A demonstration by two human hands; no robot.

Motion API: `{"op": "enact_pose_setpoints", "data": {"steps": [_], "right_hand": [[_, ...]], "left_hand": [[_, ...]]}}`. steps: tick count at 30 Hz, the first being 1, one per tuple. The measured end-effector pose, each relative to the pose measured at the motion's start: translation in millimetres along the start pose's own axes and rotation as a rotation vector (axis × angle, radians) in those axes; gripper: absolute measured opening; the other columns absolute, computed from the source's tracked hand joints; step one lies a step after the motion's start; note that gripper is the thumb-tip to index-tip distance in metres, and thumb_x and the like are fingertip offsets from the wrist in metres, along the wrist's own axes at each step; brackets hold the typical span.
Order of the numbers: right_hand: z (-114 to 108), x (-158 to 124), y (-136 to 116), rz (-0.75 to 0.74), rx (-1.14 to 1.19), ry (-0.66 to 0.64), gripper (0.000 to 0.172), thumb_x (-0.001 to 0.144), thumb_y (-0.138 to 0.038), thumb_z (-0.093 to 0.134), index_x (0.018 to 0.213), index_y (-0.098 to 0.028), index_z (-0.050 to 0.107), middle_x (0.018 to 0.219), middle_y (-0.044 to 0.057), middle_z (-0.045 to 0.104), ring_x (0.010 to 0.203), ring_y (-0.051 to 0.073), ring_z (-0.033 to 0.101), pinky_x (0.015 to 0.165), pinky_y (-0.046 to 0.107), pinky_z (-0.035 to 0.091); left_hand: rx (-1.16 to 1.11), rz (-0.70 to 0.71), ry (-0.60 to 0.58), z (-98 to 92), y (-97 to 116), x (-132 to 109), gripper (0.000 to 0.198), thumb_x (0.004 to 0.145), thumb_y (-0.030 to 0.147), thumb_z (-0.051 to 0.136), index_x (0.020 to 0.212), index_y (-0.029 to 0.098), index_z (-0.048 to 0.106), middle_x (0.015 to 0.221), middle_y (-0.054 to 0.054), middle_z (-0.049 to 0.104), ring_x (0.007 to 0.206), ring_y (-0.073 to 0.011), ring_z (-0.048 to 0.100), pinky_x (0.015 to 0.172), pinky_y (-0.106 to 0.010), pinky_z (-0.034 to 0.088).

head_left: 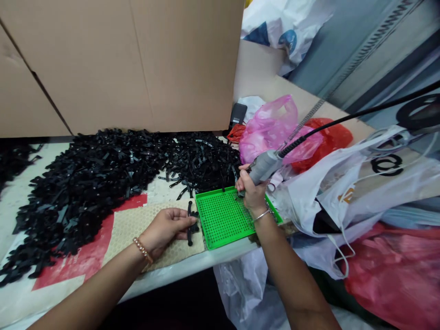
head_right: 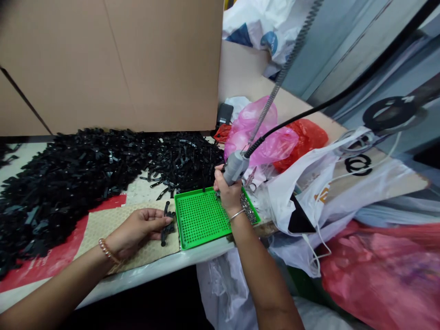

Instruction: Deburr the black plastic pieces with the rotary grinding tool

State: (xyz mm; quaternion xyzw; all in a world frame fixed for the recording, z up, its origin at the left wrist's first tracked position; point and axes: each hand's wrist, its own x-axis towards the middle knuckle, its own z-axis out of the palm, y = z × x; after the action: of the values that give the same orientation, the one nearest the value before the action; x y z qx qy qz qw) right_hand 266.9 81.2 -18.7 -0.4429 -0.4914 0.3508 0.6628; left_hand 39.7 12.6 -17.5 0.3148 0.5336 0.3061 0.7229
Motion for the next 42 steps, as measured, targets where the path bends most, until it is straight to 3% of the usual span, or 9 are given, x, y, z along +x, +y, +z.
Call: {"op": "enact_pose_setpoints", "data": {"steps": [33,38,42], "right_hand": [[-4.5,-0.6,7.1,-0.014,-0.046,-0.025,0.027,0.079,-0.04,0.066,0.092,-0.019,0.056,0.051,-0.008,0.043,0.042,0.011,0.043,0.044,0.023,0.038],[3.1,-0.3,-17.6,-0.02,0.103,0.062,0.029,0.075,-0.04,0.069,0.092,-0.019,0.057,0.046,-0.01,0.037,0.039,0.009,0.037,0.044,0.022,0.037],[31.8,-13.9,-49.1,-0.01,0.314,0.02,0.026,0.077,-0.042,0.065,0.088,-0.022,0.053,0.045,-0.011,0.03,0.038,0.008,0.032,0.046,0.022,0.039]], "left_hand": [[0.007,-0.006,0.004,1.5,2.7,-1.7,0.035,0.049,0.032,0.086,0.065,0.012,0.063,0.064,-0.001,0.062,0.058,-0.01,0.056,0.05,-0.019,0.048],[0.014,0.004,-0.026,1.6,-0.1,1.0,0.032,0.053,0.032,0.085,0.061,0.012,0.061,0.059,0.001,0.059,0.053,-0.0077,0.053,0.049,-0.018,0.047],[0.015,0.032,-0.034,1.0,-1.9,3.1,0.03,0.055,0.031,0.084,0.062,0.011,0.063,0.059,0.0,0.059,0.052,-0.0076,0.052,0.049,-0.019,0.048]]}}
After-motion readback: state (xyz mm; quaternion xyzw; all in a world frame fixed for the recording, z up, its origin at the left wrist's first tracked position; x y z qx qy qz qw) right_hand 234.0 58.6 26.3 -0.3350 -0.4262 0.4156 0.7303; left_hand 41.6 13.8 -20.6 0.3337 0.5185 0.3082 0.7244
